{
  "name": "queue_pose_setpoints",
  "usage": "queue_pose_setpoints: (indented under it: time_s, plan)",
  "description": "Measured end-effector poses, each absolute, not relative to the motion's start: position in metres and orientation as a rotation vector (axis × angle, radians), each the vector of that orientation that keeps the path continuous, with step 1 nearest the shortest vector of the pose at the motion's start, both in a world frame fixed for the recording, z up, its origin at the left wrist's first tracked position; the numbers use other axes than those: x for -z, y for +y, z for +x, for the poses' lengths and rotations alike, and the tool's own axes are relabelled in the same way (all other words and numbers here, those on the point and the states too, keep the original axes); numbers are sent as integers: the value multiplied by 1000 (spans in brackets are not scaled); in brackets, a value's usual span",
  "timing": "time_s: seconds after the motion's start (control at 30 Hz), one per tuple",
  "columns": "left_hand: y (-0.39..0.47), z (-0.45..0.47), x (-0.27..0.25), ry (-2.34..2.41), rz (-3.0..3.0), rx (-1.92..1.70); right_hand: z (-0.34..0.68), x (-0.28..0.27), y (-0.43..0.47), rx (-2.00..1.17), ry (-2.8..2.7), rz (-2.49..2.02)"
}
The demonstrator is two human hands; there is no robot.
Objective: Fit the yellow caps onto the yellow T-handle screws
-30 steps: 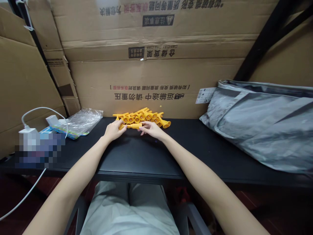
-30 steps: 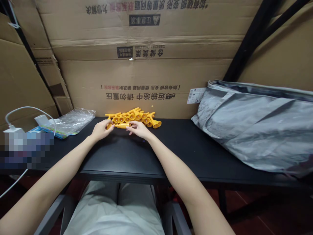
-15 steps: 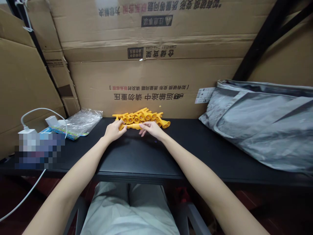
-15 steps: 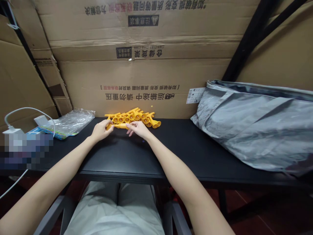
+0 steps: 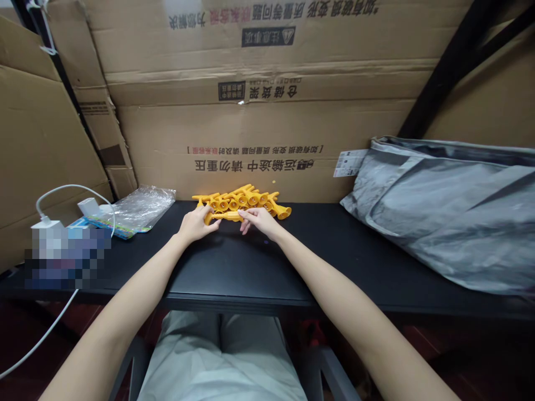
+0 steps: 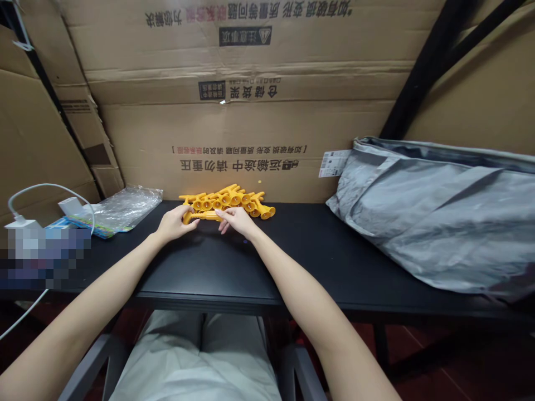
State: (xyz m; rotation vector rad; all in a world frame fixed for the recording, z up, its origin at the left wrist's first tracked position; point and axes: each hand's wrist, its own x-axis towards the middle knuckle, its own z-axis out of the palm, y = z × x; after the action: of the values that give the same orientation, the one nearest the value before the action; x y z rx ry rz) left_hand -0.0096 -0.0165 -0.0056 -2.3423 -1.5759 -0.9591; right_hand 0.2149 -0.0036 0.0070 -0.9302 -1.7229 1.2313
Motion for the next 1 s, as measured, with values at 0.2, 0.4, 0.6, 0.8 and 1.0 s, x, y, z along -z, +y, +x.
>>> queue_pose_setpoints:
  time_s: [0.2,0.4,0.6,0.8,1.0]
  plan:
    - [-17,-9,6,-1587,-2318,936,214,-5,-1,-1245,-1705,-937]
    - [-16,-11,5,-1601,-2327,926,213,-1,2,-1297,-1643,-985]
    - [-14,-12,6,-1623,-2346,915,210,1,1,-1323,-1597,-1031]
    - [-14,-11,6,-1643,-2340,918,209,-3,-1,-1278,-1619,-1055]
    - [-14,-10,6,-1653,-2341,935,209,-5,-2,-1243,-1637,-1052]
